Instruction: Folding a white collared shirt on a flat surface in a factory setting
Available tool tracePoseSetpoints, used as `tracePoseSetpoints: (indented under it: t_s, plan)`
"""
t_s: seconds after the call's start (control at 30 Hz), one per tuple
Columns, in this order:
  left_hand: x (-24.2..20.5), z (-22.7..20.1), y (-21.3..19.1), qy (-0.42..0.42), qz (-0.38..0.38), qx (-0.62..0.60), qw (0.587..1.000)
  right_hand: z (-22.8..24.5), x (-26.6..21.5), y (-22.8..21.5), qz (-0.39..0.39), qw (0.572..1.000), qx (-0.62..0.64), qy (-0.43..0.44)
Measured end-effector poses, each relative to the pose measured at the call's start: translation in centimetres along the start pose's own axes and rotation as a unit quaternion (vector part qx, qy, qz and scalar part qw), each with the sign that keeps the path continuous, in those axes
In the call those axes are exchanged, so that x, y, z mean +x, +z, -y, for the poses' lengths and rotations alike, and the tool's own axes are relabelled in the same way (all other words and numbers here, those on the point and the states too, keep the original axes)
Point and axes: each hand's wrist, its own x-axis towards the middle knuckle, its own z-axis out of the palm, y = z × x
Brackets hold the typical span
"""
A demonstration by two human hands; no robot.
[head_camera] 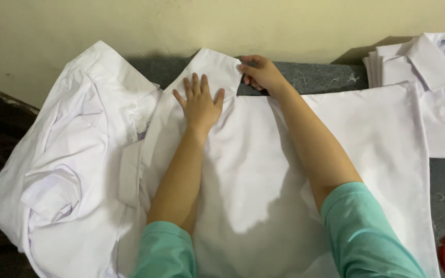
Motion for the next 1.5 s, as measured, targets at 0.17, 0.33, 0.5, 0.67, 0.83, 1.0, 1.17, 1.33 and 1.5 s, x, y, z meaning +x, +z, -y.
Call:
tracePoseSetpoints:
  t_s: [0.17, 0.33, 0.5, 0.67, 0.83, 1.0, 1.17, 1.33, 1.5]
  plan:
    - [0.2, -0.1, -0.9, -0.008, 0.03, -0.017, 0.999, 2.0, 0.2, 0.0, 0.013, 0.999, -0.021, 0.024]
    - [0.7, 0.1, -1.5, -0.024, 0.025, -0.03, 0.999, 2.7, 0.3, 0.1, -0.035, 0.996, -0.071, 0.047]
    - [1.0, 1.0, -0.9, -0.027, -0.006, -0.027, 0.999, 3.4, -1.2, -0.4, -0.138, 0.969, -0.202, -0.015]
    - [0.0, -0.1, -0.4, 0.026, -0.13, 0.005, 0.991, 2.7, -10.9, 1.7, -0.148, 0.864, -0.41, -0.251]
    - [-1.7, -1.8, -0.2, -0.065, 0.006, -0.013, 0.998, 3.2, -21.4, 0.2, -0.003, 0.802, -0.594, -0.069]
    - [-2.0, -0.3, -0.8, -0.063, 0.068, -0.055, 0.994, 2.1, -26.7, -11.0, -0.236, 0.636, -0.734, -0.03]
    - [-0.2, 5.3, -2.5, 0.012, -0.168, 0.011, 0.986, 0.6, -28.2, -22.1, -0.32, 0.633, -0.703, -0.052]
    - [3.1, 12.1, 0.2, -0.046, -0.196, 0.134, 0.97, -1.6, -26.3, -27.0, -0.383, 0.609, -0.68, -0.143]
    - [5.0, 12.5, 2.1, 0.101, -0.3, 0.177, 0.932, -4.5, -24.6, -27.7, -0.397, 0.656, -0.63, -0.12]
